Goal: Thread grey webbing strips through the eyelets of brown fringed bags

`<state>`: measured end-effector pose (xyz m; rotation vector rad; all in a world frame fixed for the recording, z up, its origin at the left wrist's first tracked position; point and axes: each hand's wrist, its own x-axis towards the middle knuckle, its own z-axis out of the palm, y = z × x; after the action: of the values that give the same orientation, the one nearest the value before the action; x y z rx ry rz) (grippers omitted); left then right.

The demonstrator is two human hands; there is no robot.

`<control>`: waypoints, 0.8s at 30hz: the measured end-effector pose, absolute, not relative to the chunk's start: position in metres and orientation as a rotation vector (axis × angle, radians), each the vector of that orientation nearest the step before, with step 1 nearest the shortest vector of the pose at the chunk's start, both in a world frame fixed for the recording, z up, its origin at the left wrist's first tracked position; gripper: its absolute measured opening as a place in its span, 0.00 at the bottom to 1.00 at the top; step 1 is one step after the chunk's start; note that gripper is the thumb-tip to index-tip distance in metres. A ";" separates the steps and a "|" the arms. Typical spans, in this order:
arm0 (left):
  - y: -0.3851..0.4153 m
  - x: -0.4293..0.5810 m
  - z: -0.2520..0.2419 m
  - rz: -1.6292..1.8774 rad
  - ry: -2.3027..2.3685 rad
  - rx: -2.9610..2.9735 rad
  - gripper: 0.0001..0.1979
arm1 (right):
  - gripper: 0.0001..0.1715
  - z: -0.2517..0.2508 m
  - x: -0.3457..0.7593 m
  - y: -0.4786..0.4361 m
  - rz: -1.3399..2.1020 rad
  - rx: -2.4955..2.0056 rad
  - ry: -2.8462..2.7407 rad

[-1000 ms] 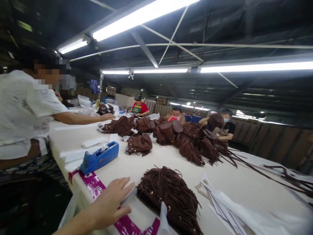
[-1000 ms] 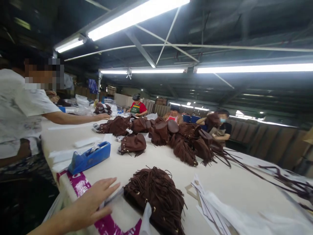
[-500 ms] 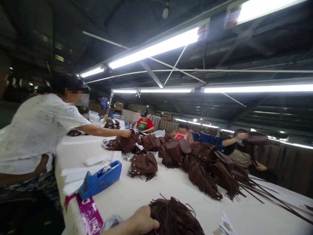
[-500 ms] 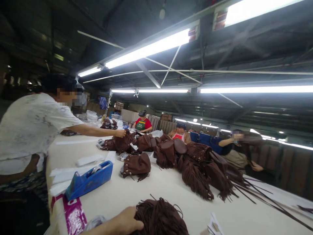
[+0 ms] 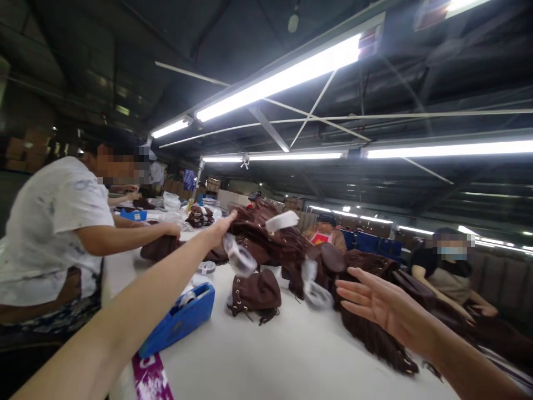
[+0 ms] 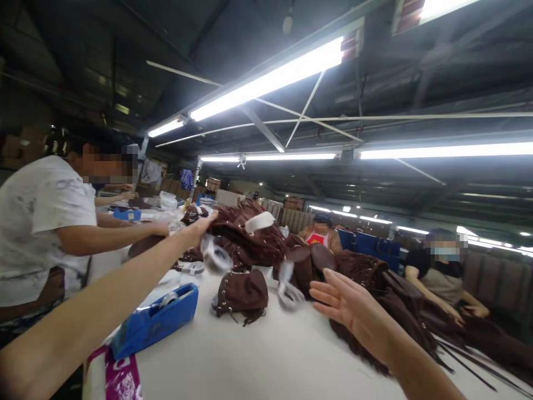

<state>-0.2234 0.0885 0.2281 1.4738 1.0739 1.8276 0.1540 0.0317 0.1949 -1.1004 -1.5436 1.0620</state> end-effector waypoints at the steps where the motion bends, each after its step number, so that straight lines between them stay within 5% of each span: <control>1: 0.093 -0.236 0.238 1.872 1.150 1.455 0.17 | 0.36 0.201 0.140 0.036 1.114 -1.082 -1.534; 3: 0.094 -0.246 0.230 1.926 1.293 1.455 0.15 | 0.32 0.196 0.112 0.040 1.108 -1.141 -1.686; 6: 0.083 -0.222 0.149 1.870 1.417 1.547 0.14 | 0.21 0.152 0.078 0.042 0.915 -1.257 -2.144; 9: 0.072 -0.175 0.033 1.641 1.467 1.688 0.08 | 0.13 0.097 0.048 0.053 0.382 -1.335 -2.534; 12: 0.073 -0.149 -0.049 1.285 1.678 1.937 0.12 | 0.17 0.056 0.017 0.079 -0.155 -1.379 -2.662; 19: 0.103 -0.173 -0.072 1.136 1.937 1.987 0.14 | 0.29 -0.011 -0.067 0.172 -0.632 -1.324 -2.570; 24: 0.115 -0.179 -0.083 1.177 1.929 1.945 0.17 | 0.18 -0.039 -0.080 0.211 -0.547 -1.463 -2.480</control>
<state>-0.1789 0.1153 -0.0827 1.9455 1.9294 1.1772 -0.0805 0.2114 -0.0388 -1.4630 -2.4800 -0.5468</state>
